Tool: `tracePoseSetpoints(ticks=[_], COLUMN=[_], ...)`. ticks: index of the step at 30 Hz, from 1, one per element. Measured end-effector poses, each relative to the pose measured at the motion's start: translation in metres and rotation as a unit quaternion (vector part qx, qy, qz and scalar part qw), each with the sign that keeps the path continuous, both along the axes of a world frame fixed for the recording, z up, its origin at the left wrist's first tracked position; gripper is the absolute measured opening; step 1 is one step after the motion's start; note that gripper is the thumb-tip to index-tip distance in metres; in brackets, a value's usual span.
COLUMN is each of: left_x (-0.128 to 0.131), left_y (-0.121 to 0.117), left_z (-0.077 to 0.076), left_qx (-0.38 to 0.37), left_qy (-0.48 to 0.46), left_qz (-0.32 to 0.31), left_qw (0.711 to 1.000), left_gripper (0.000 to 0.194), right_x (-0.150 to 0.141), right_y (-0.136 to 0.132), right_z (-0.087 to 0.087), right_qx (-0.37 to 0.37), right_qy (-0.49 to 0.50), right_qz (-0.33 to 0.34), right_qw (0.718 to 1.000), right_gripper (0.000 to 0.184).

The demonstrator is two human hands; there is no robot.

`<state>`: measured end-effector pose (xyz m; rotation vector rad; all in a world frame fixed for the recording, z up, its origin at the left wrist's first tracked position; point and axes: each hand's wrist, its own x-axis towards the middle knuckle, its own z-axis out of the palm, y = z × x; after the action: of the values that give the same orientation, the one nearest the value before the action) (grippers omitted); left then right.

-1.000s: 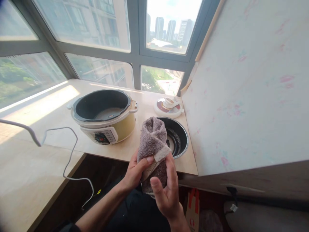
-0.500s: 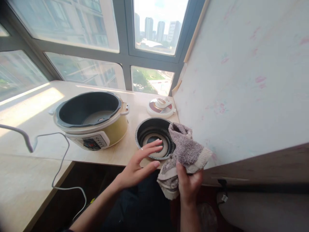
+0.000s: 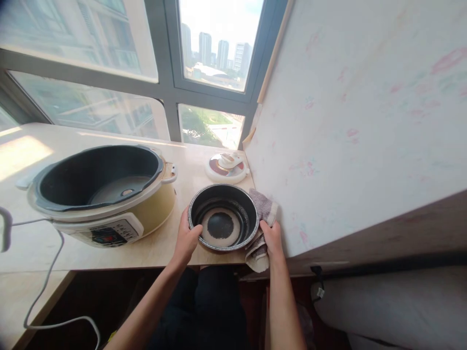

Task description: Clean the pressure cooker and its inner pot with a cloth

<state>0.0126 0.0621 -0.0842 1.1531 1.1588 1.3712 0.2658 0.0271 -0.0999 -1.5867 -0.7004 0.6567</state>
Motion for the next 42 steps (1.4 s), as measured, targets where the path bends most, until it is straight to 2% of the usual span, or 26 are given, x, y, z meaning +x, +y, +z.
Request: tracePoseSetpoints(ticks=[4, 9, 12, 16, 21, 25, 28, 32, 42], left_x=[0.003, 0.01, 0.013, 0.013, 0.011, 0.01, 0.01, 0.011, 0.005], left_y=[-0.001, -0.003, -0.003, -0.003, -0.004, -0.003, -0.002, -0.002, 0.0], left_z=[0.002, -0.006, -0.009, -0.007, -0.006, -0.003, 0.003, 0.011, 0.017], left_qx=[-0.014, -0.027, -0.032, -0.04, -0.036, -0.027, -0.031, -0.046, -0.122], left_qy=[-0.026, -0.063, -0.084, -0.113, -0.095, -0.075, -0.096, -0.176, -0.284], left_qz=[0.019, 0.053, 0.07, 0.071, 0.056, 0.06, 0.059, 0.078, 0.142], left_qw=[0.999, 0.996, 0.993, 0.99, 0.993, 0.995, 0.993, 0.98, 0.94], left_gripper=[0.077, 0.083, 0.08, 0.073, 0.07, 0.077, 0.08, 0.078, 0.066], right_x=[0.003, 0.001, 0.003, 0.0, -0.01, -0.013, -0.013, -0.01, -0.013], right_y=[0.027, 0.038, 0.029, 0.0, -0.042, -0.062, -0.067, -0.065, -0.067], right_z=[-0.001, -0.01, -0.018, -0.028, -0.038, -0.05, -0.058, -0.065, -0.072], right_qx=[0.0, -0.02, -0.026, -0.031, -0.062, -0.063, -0.079, -0.089, -0.059], right_qy=[0.012, -0.012, -0.041, -0.068, -0.049, -0.012, -0.002, 0.0, -0.007], right_qz=[0.082, 0.097, 0.084, 0.086, 0.057, 0.031, -0.004, -0.038, -0.065], right_qw=[0.997, 0.995, 0.995, 0.993, 0.995, 0.997, 0.997, 0.995, 0.996], right_gripper=[0.043, 0.047, 0.045, 0.047, 0.048, 0.048, 0.045, 0.047, 0.048])
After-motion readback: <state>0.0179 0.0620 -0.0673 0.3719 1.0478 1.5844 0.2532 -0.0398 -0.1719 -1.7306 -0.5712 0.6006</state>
